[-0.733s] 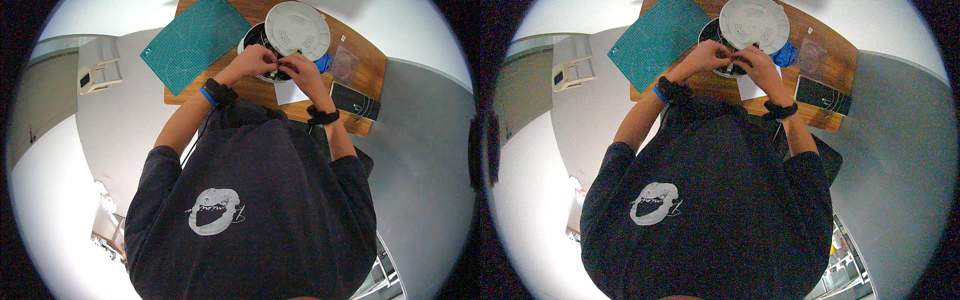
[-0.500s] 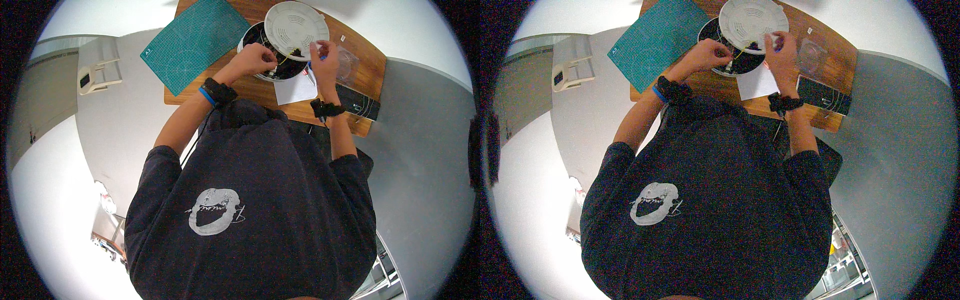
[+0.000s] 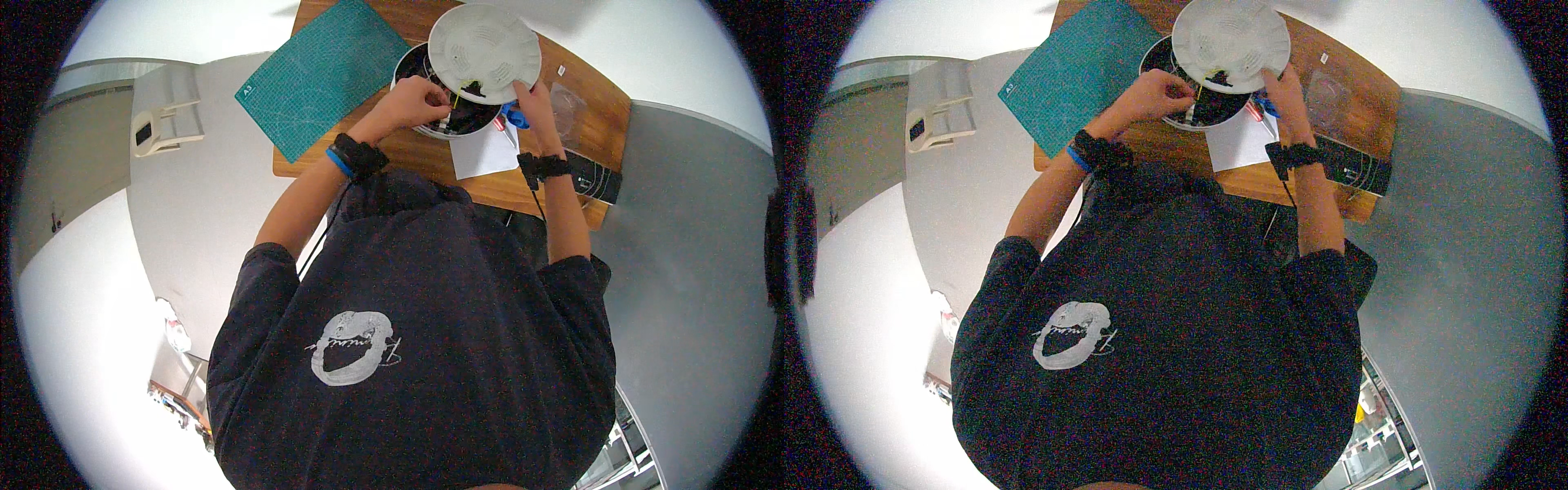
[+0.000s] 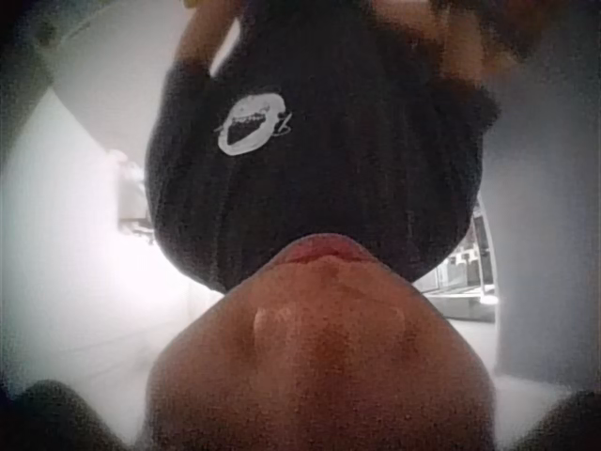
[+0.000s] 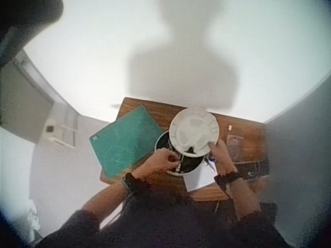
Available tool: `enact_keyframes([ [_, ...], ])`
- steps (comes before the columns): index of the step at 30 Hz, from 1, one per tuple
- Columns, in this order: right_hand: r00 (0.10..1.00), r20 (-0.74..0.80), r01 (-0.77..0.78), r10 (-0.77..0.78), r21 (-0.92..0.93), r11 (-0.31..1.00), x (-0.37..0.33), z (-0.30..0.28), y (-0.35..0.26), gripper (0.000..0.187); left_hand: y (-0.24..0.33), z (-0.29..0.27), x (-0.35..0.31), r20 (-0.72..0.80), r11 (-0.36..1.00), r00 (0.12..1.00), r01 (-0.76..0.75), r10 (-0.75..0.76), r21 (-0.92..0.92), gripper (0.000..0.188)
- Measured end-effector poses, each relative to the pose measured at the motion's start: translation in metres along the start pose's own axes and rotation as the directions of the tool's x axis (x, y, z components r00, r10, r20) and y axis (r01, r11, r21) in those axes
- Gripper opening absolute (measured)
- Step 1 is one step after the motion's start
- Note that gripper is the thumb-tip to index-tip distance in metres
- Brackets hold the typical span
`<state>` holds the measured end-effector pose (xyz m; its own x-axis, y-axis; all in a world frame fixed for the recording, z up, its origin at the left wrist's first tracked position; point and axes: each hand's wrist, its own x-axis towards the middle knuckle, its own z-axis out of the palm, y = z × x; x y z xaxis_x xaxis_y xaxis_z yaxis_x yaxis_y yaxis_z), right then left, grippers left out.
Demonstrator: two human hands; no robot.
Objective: The person opens a white cylindrical device, manipulates internal wires and components, and uses a red-handled tool to adjust parts. They then close the device and wipe its exterior with a blue cloth.
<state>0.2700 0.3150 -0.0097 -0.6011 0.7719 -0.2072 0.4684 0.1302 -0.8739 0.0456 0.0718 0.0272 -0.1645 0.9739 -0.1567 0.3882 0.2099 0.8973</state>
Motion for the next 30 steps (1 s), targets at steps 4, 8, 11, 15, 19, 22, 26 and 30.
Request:
enact_keyframes([
  [4, 0.952, -0.162, 0.239, -0.258, -0.129, 0.962, -0.016, 0.016, -0.036, 0.043, -0.005, -0.005, -0.006, -0.023, 0.997, 0.997, 0.07, -0.071, -0.04, 0.029],
  [8, 0.941, -0.174, 0.223, -0.288, -0.32, 0.921, -0.04, 0.024, -0.072, 0.05, -0.002, -0.007, -0.005, -0.019, 0.997, 0.997, 0.078, -0.078, 0.009, 0.029],
  [11, 0.939, -0.207, 0.211, -0.274, -0.283, 0.936, -0.042, 0.029, -0.063, 0.049, -0.003, -0.005, -0.005, -0.027, 0.999, 0.999, 0.041, -0.042, -0.03, 0.029],
  [15, 0.947, -0.194, 0.205, -0.255, -0.242, 0.948, -0.044, 0.031, -0.062, 0.05, -0.004, -0.002, -0.007, -0.032, 0.998, 0.998, 0.05, -0.051, -0.045, 0.029],
  [19, 0.956, -0.181, 0.175, -0.231, -0.28, 0.944, -0.044, 0.031, -0.059, 0.054, -0.01, 0.0, -0.005, -0.021, 0.997, 0.998, 0.06, -0.061, -0.051, 0.029],
  [22, 0.985, -0.108, 0.104, -0.131, -0.23, 0.968, -0.047, 0.029, -0.076, 0.06, -0.009, 0.0, -0.005, -0.025, 0.995, 0.996, 0.086, -0.087, -0.051, 0.029],
  [26, 0.986, -0.087, 0.13, -0.145, -0.153, 0.98, -0.046, 0.031, -0.067, 0.067, -0.008, 0.001, -0.003, -0.032, 0.991, 0.994, 0.106, -0.109, -0.082, 0.03],
  [30, 0.985, -0.082, 0.132, -0.154, -0.223, 0.966, -0.048, 0.031, -0.073, 0.069, -0.007, 0.002, -0.003, -0.049, 0.989, 0.99, 0.127, -0.131, -0.075, 0.03],
])
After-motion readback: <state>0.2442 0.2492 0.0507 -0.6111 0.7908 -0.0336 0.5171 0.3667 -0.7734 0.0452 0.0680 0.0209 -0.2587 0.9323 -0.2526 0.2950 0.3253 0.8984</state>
